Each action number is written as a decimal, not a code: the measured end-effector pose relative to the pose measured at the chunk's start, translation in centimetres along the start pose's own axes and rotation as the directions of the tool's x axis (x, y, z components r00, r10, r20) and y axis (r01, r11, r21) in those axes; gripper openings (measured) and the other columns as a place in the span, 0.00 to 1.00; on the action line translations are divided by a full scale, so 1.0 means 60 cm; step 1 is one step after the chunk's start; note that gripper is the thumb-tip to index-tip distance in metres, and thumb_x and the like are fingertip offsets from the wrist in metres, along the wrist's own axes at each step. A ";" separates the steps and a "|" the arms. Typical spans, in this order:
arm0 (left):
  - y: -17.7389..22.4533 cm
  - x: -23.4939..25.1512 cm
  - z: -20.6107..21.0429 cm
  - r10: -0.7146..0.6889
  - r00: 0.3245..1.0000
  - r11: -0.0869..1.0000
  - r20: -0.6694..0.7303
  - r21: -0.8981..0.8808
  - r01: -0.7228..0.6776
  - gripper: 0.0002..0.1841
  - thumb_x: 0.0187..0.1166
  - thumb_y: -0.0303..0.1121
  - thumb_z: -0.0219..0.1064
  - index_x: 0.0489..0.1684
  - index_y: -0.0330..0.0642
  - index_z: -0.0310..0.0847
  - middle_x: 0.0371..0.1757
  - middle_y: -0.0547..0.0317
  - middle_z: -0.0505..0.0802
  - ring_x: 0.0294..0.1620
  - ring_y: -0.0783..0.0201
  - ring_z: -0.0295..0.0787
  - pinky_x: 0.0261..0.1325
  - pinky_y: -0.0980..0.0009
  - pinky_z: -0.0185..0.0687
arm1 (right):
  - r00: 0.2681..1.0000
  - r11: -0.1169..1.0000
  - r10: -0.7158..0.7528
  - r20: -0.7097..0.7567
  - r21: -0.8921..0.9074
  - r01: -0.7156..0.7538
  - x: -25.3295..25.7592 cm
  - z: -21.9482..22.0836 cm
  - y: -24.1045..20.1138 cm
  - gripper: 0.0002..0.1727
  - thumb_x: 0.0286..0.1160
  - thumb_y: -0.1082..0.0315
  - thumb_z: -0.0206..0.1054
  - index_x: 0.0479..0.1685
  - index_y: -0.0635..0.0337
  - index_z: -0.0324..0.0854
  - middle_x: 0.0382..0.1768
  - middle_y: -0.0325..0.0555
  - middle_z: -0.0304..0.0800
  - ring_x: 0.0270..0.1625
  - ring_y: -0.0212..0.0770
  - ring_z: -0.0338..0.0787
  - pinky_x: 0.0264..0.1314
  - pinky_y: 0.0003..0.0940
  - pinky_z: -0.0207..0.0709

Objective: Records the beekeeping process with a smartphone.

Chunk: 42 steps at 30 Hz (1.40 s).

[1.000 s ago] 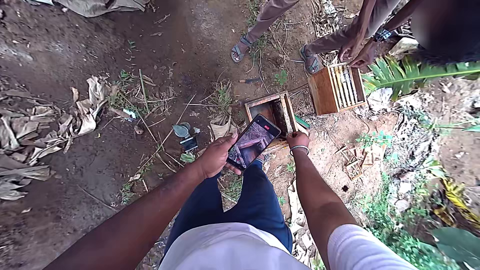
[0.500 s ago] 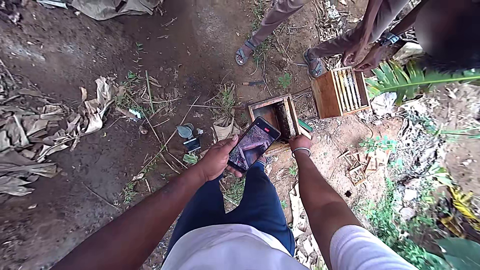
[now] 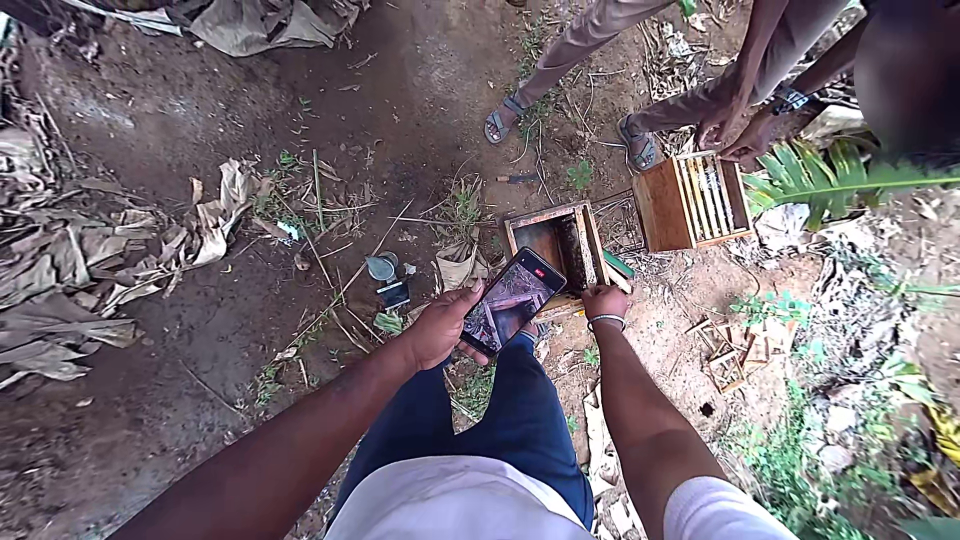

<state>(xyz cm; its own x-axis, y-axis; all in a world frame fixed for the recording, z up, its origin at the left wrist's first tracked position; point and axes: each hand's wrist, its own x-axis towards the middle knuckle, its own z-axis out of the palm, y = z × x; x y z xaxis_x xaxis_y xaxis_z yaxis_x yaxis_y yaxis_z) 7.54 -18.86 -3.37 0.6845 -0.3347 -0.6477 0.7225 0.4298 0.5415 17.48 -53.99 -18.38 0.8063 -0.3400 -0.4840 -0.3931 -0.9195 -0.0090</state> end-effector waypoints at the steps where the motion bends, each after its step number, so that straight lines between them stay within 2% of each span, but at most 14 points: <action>1: 0.000 0.000 -0.001 -0.001 1.000 1.000 0.003 0.000 0.001 0.27 0.96 0.53 0.43 0.63 0.42 0.83 0.54 0.39 0.94 0.41 0.45 0.98 0.32 0.51 0.96 | 1.000 1.000 0.000 -0.003 0.010 0.000 -0.003 0.001 -0.001 0.16 0.69 0.54 0.75 0.33 0.61 0.92 0.47 0.63 0.92 0.53 0.65 0.91 0.56 0.69 0.80; 6: 0.002 -0.006 0.000 0.001 1.000 1.000 0.000 -0.001 -0.001 0.27 0.96 0.51 0.42 0.62 0.41 0.83 0.53 0.39 0.94 0.41 0.45 0.97 0.32 0.51 0.96 | 0.999 0.999 -0.016 -0.044 0.047 0.018 -0.019 0.013 -0.007 0.16 0.68 0.54 0.75 0.32 0.59 0.92 0.44 0.60 0.93 0.52 0.63 0.91 0.55 0.69 0.80; 13: 0.010 -0.016 -0.011 -0.001 1.000 1.000 -0.008 -0.001 0.001 0.27 0.96 0.51 0.41 0.62 0.41 0.83 0.54 0.39 0.93 0.44 0.45 0.97 0.34 0.51 0.96 | 0.996 0.997 -0.035 -0.084 0.062 0.041 -0.036 0.022 -0.010 0.16 0.71 0.55 0.73 0.32 0.60 0.92 0.44 0.61 0.93 0.53 0.63 0.91 0.56 0.68 0.79; 21: 0.012 -0.025 -0.015 0.005 1.000 1.000 -0.022 -0.006 -0.005 0.28 0.97 0.51 0.41 0.62 0.40 0.84 0.54 0.39 0.94 0.42 0.45 0.97 0.33 0.52 0.96 | 0.992 0.997 -0.052 -0.114 0.045 0.057 -0.044 0.022 -0.002 0.15 0.71 0.56 0.73 0.31 0.60 0.91 0.43 0.60 0.93 0.53 0.63 0.91 0.54 0.68 0.79; 29: 0.009 -0.035 -0.022 0.015 0.999 1.000 -0.034 0.004 -0.015 0.27 0.97 0.51 0.41 0.64 0.43 0.84 0.53 0.41 0.94 0.42 0.47 0.98 0.32 0.53 0.96 | 0.973 0.990 -0.126 -0.193 0.039 0.136 -0.059 0.019 0.005 0.14 0.71 0.58 0.73 0.32 0.62 0.91 0.42 0.59 0.93 0.51 0.62 0.92 0.53 0.67 0.80; 34: 0.010 -0.039 -0.025 0.016 0.998 1.000 -0.055 -0.010 -0.017 0.27 0.96 0.52 0.42 0.66 0.44 0.83 0.55 0.39 0.94 0.43 0.44 0.97 0.33 0.50 0.96 | 0.958 0.984 -0.162 -0.237 0.033 0.174 -0.068 0.007 0.009 0.14 0.70 0.58 0.73 0.33 0.62 0.92 0.41 0.59 0.93 0.50 0.61 0.92 0.51 0.66 0.81; 42: 0.028 -0.051 -0.017 0.026 0.997 1.000 -0.079 -0.014 -0.027 0.28 0.96 0.52 0.42 0.61 0.40 0.83 0.52 0.40 0.94 0.41 0.45 0.98 0.32 0.51 0.96 | 0.938 0.975 -0.215 -0.274 0.003 0.224 -0.089 -0.031 -0.003 0.12 0.69 0.61 0.74 0.27 0.63 0.90 0.36 0.59 0.93 0.47 0.62 0.92 0.48 0.66 0.80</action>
<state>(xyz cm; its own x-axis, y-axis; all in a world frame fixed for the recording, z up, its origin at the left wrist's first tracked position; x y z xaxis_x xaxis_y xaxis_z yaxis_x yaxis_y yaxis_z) 6.59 -16.25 -1.04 0.6933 -0.2565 -0.6734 0.7022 0.4503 0.5515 14.05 -52.40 -14.19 0.9613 -0.1755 -0.2123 -0.2038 -0.9717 -0.1195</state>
